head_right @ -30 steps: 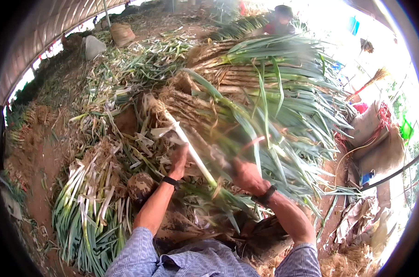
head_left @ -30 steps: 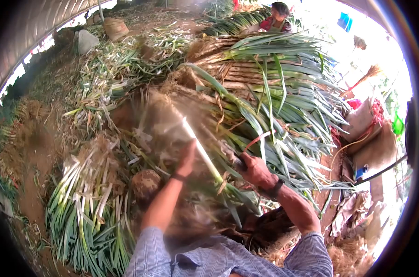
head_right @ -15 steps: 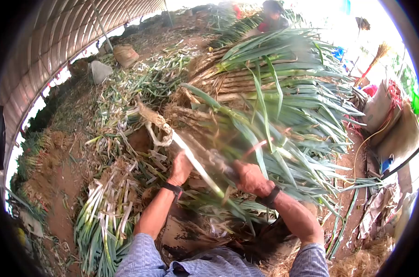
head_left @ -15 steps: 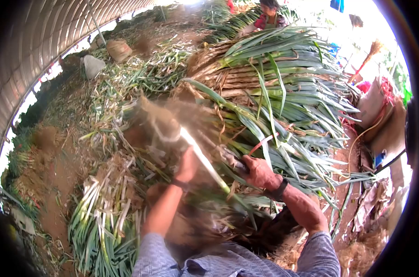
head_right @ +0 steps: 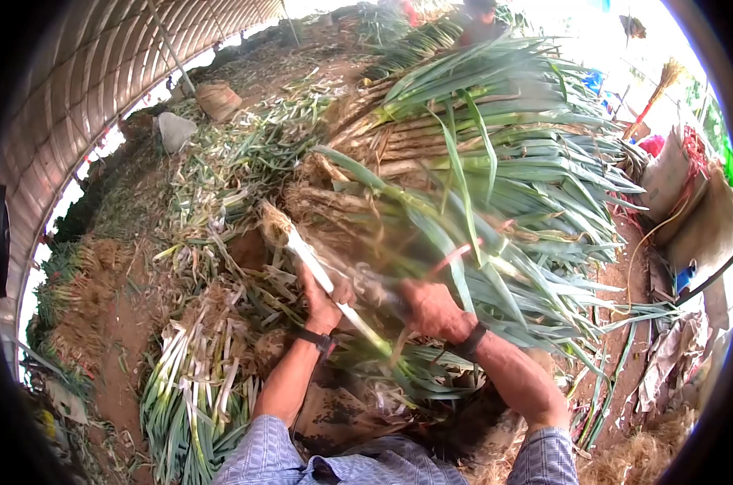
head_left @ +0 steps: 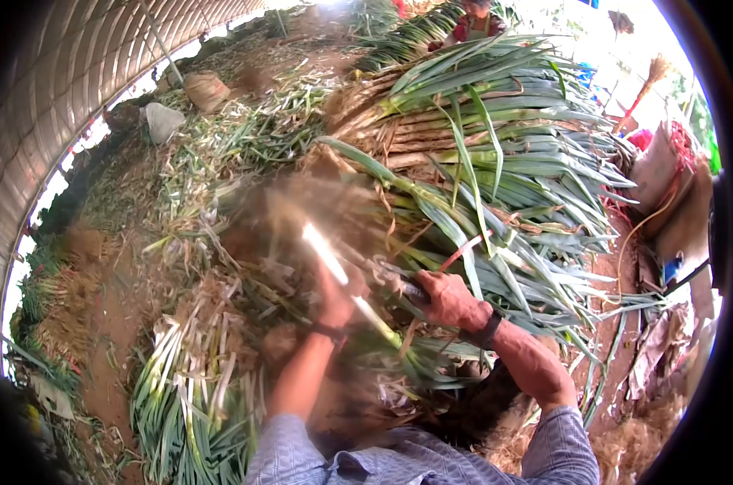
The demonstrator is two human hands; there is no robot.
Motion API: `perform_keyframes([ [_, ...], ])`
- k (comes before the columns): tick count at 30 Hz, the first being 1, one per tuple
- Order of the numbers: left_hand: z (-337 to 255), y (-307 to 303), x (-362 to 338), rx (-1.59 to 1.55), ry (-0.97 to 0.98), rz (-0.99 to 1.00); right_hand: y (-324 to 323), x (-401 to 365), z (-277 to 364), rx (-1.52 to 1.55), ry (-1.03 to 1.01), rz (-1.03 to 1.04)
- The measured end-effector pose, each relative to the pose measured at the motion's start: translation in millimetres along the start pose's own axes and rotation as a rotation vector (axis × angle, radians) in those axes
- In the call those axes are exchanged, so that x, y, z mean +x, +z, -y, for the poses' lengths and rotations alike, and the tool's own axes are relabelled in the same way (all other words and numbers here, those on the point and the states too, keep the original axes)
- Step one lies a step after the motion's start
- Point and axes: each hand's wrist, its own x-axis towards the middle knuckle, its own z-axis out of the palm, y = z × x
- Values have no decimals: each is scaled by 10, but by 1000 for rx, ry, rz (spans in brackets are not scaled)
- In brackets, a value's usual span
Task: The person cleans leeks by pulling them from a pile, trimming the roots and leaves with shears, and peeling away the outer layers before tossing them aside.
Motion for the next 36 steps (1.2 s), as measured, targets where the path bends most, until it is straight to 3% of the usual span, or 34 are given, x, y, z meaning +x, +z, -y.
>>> perform_keyframes([
  [2, 29, -70, 30, -68, -46, -31, 59, 42, -9, -34, -70, -9],
  [5, -40, -63, -7, -22, -40, -118, 7, 87, 99, -39, 101, 77],
  [7, 40, -67, -3, 52, 33, -139, 81, 131, 28, -76, 7, 58],
  [9, 28, -129, 38, -107, -76, -198, 120, 137, 13, -42, -53, 24],
  [12, 65, -145, 64, -122, -56, -189, 84, 166, 44, -62, 120, 164],
  [16, 166, -256, 105, -226, -69, -182, 34, 177, 88, -5, 39, 48],
  [19, 204, -316, 170, -180, 31, -233, 183, 133, -61, -110, 63, 213],
  [22, 186, -353, 169, -249, 24, -232, 220, 120, -84, -74, 45, 210],
  [23, 242, -479, 210, -218, 17, -139, 197, 138, -45, -59, 57, 194],
  [27, 331, -533, 204, -126, -28, -253, 183, 159, 52, -31, 29, 223],
  [30, 366, -713, 181, -99, -33, 58, 282, 155, 14, -22, 4, 144],
  [34, 513, -646, 255, -88, 14, -249, 145, 235, 110, 49, 55, 114],
  [36, 615, -692, 321, -109, 71, -349, 187, 208, 38, -39, 41, 234],
])
